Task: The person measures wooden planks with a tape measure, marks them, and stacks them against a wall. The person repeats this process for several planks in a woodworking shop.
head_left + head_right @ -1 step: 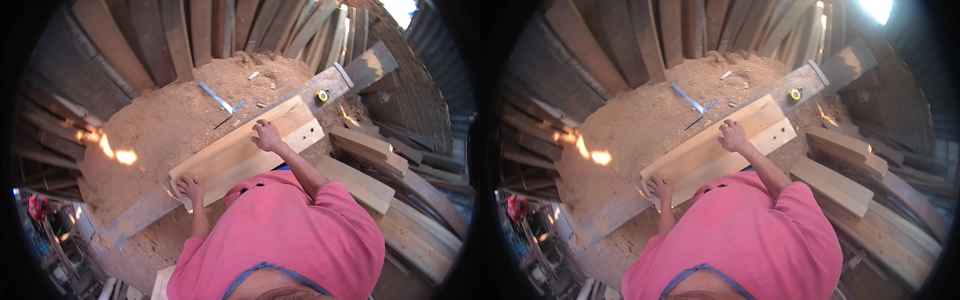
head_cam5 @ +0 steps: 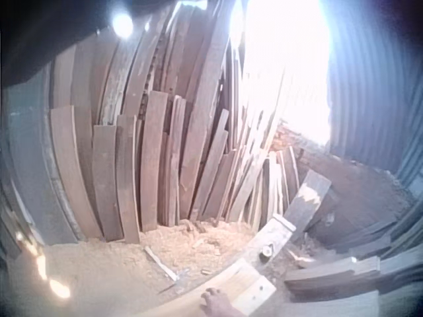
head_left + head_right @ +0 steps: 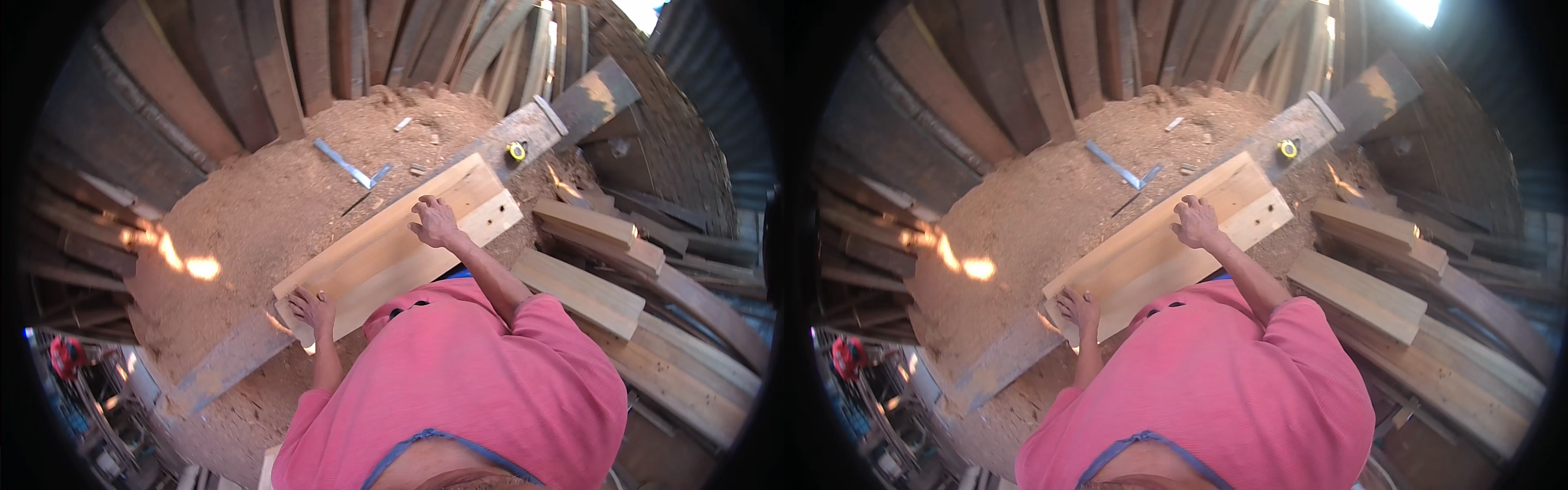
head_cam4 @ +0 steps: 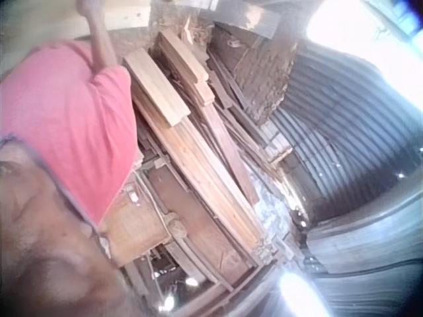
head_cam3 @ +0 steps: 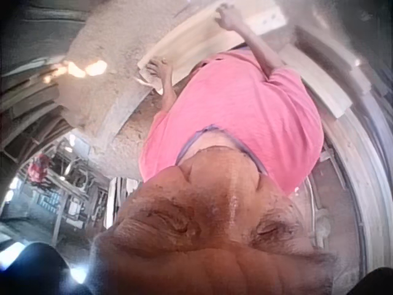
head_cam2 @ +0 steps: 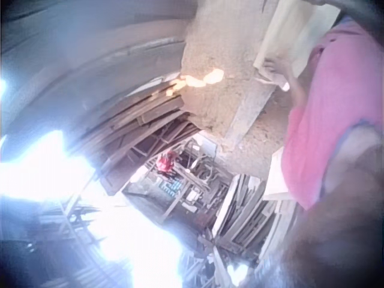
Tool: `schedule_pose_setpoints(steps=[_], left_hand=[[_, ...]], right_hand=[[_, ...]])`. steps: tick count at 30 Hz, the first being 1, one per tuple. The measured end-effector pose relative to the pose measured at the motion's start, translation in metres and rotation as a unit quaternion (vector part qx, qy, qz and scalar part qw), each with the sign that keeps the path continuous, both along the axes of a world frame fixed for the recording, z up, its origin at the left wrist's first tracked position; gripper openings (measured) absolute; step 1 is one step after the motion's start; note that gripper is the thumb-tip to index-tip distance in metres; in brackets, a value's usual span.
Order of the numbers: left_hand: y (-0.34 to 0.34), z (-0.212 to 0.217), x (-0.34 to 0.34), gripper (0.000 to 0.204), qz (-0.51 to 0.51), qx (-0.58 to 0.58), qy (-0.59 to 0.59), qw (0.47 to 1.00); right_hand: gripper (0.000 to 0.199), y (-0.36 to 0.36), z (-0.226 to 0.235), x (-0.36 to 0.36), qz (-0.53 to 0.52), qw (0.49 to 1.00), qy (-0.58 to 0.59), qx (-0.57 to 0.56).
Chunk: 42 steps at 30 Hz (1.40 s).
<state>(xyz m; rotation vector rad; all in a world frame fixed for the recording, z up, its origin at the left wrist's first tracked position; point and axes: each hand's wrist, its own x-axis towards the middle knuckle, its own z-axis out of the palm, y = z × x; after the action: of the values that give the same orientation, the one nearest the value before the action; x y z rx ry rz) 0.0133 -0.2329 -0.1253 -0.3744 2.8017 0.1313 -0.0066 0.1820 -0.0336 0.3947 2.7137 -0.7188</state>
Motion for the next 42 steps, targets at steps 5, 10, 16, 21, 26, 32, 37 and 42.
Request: schedule_pose_setpoints(steps=[5,10,16,21,26,32,37,42], left_hand=[[0.09,-0.01,-0.036,0.088,-0.182,0.036,-0.061,0.981],[0.202,-0.003,-0.047,0.098,-0.346,0.073,-0.076,0.932],[0.301,0.004,-0.042,0.116,-0.262,-0.021,-0.152,0.953],[0.305,-0.004,-0.055,0.118,-0.266,-0.067,-0.194,0.942],[0.304,-0.01,-0.063,0.121,-0.251,-0.082,-0.237,0.935],[0.304,-0.011,-0.071,0.125,-0.244,-0.085,-0.276,0.926],[0.301,-0.011,-0.069,0.121,-0.26,-0.063,-0.26,0.928],[0.302,0.001,-0.059,0.114,-0.275,-0.052,-0.222,0.934]], right_hand=[[0.047,0.05,-0.015,0.066,-0.128,0.992,-0.008,0.013],[0.045,0.077,-0.02,0.12,-0.196,0.98,-0.039,-0.02],[0.045,0.114,-0.013,0.174,-0.188,0.978,-0.044,-0.084],[0.048,0.168,-0.025,0.232,-0.258,0.958,-0.047,-0.112],[0.048,0.209,-0.053,0.297,-0.319,0.938,-0.097,-0.092],[0.044,0.225,-0.079,0.334,-0.431,0.884,-0.122,-0.134],[0.041,0.184,-0.086,0.324,-0.502,0.839,-0.094,-0.186],[0.04,0.148,-0.101,0.281,-0.402,0.883,-0.119,-0.213]])
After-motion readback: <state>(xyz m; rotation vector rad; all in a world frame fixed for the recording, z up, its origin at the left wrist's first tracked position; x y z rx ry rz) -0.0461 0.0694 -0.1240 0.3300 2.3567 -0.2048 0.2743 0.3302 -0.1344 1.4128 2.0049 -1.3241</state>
